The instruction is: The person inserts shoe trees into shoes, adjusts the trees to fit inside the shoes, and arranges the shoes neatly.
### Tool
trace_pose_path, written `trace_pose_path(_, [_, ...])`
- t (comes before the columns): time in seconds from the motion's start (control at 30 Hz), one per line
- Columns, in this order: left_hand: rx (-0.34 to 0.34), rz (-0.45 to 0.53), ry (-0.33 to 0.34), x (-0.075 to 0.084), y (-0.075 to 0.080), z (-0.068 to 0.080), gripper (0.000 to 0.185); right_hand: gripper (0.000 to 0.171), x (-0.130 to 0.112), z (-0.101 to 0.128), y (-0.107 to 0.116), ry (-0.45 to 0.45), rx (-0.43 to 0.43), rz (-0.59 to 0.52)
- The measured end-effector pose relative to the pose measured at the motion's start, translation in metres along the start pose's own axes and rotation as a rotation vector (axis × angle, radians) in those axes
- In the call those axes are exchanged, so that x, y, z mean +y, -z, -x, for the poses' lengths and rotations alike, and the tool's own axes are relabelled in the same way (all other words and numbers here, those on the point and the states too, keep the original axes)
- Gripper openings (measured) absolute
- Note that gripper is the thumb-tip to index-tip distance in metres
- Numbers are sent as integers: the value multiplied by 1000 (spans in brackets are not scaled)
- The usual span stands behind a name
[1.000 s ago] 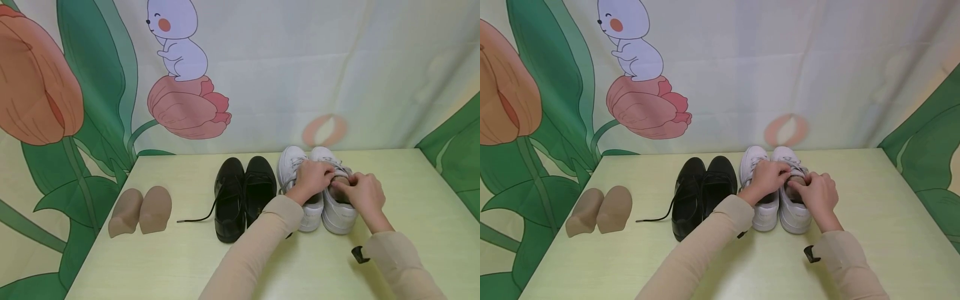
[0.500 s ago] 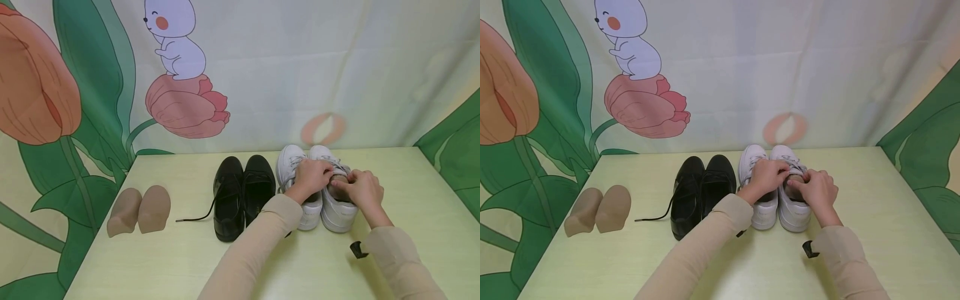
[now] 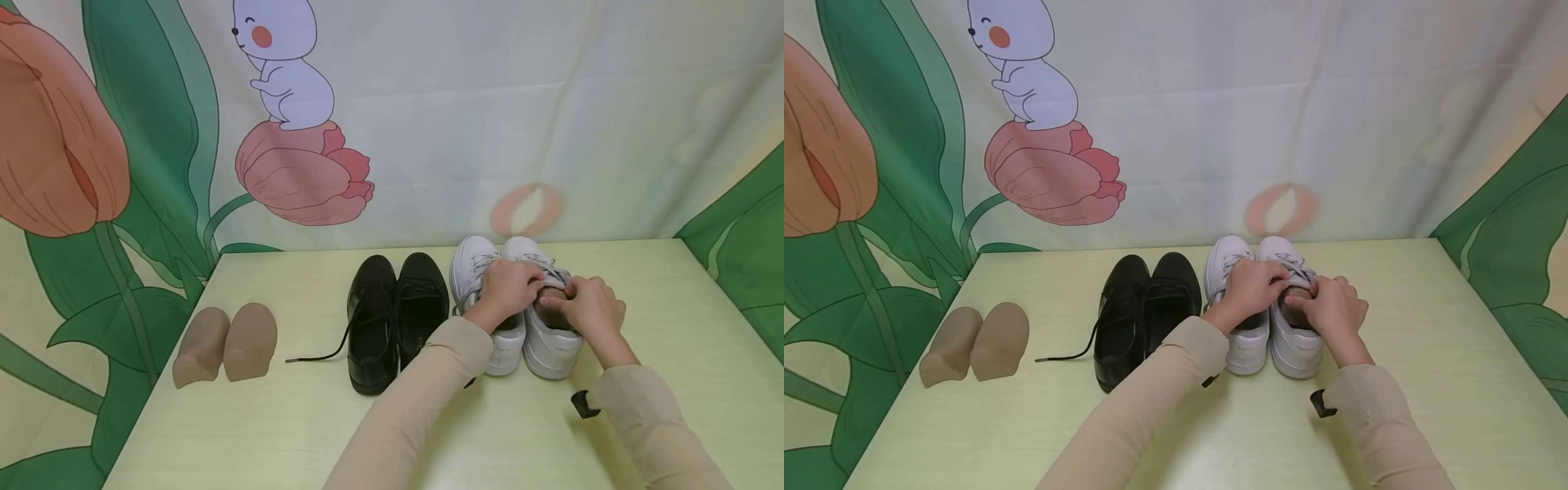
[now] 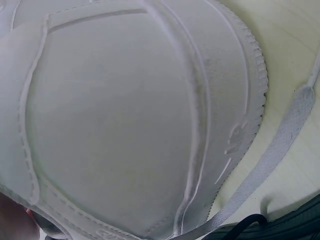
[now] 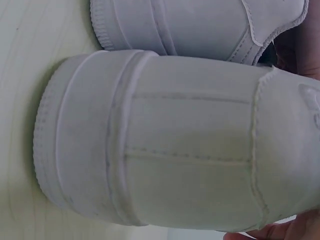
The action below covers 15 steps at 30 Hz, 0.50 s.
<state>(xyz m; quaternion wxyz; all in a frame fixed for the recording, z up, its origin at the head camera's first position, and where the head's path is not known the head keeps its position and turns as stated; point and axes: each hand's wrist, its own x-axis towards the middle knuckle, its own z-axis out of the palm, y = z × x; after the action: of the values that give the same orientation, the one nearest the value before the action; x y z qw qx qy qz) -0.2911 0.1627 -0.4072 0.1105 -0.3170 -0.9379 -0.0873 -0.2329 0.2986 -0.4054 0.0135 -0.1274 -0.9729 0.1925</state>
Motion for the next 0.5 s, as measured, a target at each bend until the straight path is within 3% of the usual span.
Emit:
trace_pose_path(0.27, [18, -12, -14, -1, 1, 0, 15, 50, -2, -5, 0, -13, -60, 29])
trace_pose_path(0.5, [24, -20, -19, 0, 1, 0, 15, 46, -1, -5, -1, -14, -49, 32])
